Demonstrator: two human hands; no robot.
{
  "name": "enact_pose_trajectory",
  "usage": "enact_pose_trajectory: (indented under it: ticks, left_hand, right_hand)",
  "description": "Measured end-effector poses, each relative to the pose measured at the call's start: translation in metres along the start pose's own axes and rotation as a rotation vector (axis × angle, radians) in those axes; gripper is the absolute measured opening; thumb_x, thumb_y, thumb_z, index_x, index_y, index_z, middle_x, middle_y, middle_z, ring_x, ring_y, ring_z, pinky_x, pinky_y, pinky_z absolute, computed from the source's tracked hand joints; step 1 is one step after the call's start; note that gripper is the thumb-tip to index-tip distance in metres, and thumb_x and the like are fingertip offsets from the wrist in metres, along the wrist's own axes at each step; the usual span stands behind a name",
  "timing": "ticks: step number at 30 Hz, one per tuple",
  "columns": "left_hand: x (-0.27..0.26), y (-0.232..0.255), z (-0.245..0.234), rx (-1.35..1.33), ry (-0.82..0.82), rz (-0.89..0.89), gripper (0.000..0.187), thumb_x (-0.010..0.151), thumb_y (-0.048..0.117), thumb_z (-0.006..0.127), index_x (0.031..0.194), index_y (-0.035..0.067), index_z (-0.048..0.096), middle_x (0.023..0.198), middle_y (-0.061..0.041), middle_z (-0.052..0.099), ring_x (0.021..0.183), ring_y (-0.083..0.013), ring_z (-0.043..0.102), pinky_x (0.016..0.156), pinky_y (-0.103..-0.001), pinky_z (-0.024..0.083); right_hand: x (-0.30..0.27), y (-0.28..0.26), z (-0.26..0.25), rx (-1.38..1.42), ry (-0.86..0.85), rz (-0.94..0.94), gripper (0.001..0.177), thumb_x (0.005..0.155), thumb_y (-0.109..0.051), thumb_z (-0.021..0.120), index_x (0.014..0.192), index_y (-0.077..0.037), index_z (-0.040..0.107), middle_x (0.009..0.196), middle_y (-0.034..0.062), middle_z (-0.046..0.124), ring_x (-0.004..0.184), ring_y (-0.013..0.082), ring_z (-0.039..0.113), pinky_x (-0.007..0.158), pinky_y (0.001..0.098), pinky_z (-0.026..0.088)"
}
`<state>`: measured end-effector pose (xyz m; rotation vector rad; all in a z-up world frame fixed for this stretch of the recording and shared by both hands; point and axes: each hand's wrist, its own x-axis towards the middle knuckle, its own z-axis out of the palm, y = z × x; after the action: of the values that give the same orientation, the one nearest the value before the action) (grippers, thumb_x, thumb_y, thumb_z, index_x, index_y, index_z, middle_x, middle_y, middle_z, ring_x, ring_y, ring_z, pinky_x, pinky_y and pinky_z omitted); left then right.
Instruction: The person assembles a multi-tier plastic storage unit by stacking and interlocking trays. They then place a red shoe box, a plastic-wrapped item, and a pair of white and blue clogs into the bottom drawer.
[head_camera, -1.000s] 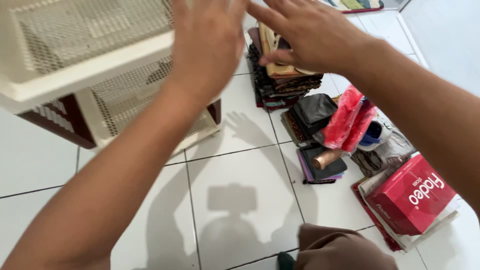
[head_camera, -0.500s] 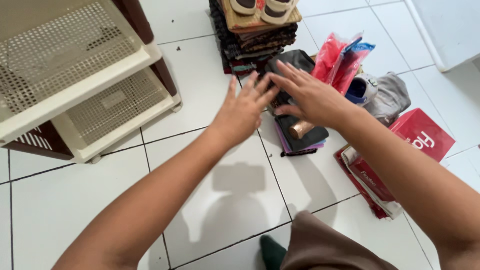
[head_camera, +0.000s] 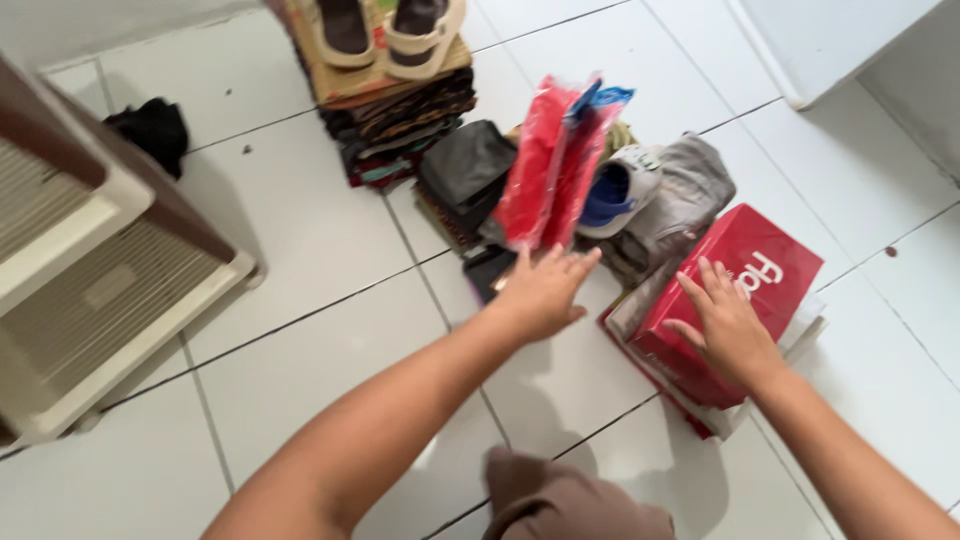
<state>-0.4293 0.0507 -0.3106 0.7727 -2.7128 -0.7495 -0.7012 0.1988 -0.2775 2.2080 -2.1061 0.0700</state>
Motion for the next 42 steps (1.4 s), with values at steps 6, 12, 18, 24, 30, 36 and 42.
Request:
enact_pose_trajectory:
  ticks: [6,12,18,24,30,36,42]
  left_hand:
    - [0.082,0.048,0.094,-0.544,-0.141,-0.096,0.078,0.082,0.049,0.077,0.145,0.009,0.054,0.140,-0.020,0.065,0.131,-0.0379,0.061,0.110,-0.047,0.049]
    - [0.128,0.059,0.180,-0.902,-0.178,-0.340,0.109,0.075,0.049,0.087,0.151,-0.008,0.033,0.143,-0.026,0.055,0.132,-0.0341,0.058,0.108,-0.039,0.047]
    - [0.125,0.045,0.202,-1.487,-0.363,-0.356,0.101,0.073,0.045,0.085,0.154,0.000,0.043,0.142,-0.017,0.063,0.127,-0.0232,0.061,0.108,-0.035,0.044]
    - [0.118,0.055,0.187,-1.602,-0.401,-0.546,0.094,0.077,0.041,0.079,0.157,0.017,0.036,0.142,-0.009,0.062,0.127,-0.0208,0.061,0.108,-0.035,0.044]
    - [0.111,0.060,0.140,-1.514,-0.528,-0.666,0.088,0.074,0.045,0.070,0.156,0.041,0.037,0.148,-0.002,0.058,0.132,-0.0227,0.055,0.107,-0.050,0.032]
    - [0.093,0.052,0.096,-1.447,-0.534,-0.685,0.084,0.070,0.046,0.073,0.151,0.039,0.050,0.134,-0.005,0.067,0.117,-0.0275,0.063,0.096,-0.056,0.044]
    - [0.050,0.042,0.054,-1.491,-0.449,-0.620,0.080,0.072,0.038,0.077,0.149,0.033,0.057,0.120,-0.001,0.072,0.103,-0.0211,0.069,0.090,-0.047,0.052]
  right_hand:
    - [-0.049,0.053,0.039,0.119,0.250,0.500,0.092,0.089,-0.041,0.074,0.162,-0.012,0.027,0.168,0.0351,0.013,0.155,0.0478,0.017,0.124,0.0544,0.025]
    - [-0.060,0.069,0.069,0.733,0.335,0.966,0.106,0.088,-0.037,0.077,0.163,-0.006,0.009,0.162,0.0289,0.027,0.147,0.0397,0.036,0.114,0.0501,0.038]
    - [-0.048,0.060,0.068,1.404,0.487,1.102,0.086,0.084,-0.018,0.079,0.152,-0.006,0.027,0.143,0.0200,0.053,0.123,0.0294,0.062,0.091,0.0440,0.062]
    - [-0.038,0.054,0.058,1.568,0.492,1.249,0.071,0.083,-0.012,0.077,0.141,-0.008,0.036,0.130,0.0161,0.062,0.109,0.0305,0.071,0.080,0.0515,0.060]
    - [-0.035,0.043,0.041,1.737,0.333,1.500,0.060,0.086,-0.025,0.073,0.138,-0.012,0.047,0.127,0.0133,0.066,0.110,0.0309,0.070,0.086,0.0576,0.058]
    - [-0.032,0.017,0.033,1.971,0.310,1.530,0.049,0.090,-0.031,0.068,0.132,-0.009,0.059,0.129,0.0122,0.068,0.115,0.0306,0.068,0.098,0.0572,0.056]
    - [-0.024,-0.022,-0.008,1.890,0.415,1.532,0.052,0.089,-0.029,0.070,0.134,-0.007,0.057,0.130,0.0116,0.068,0.122,0.0304,0.065,0.105,0.0589,0.051]
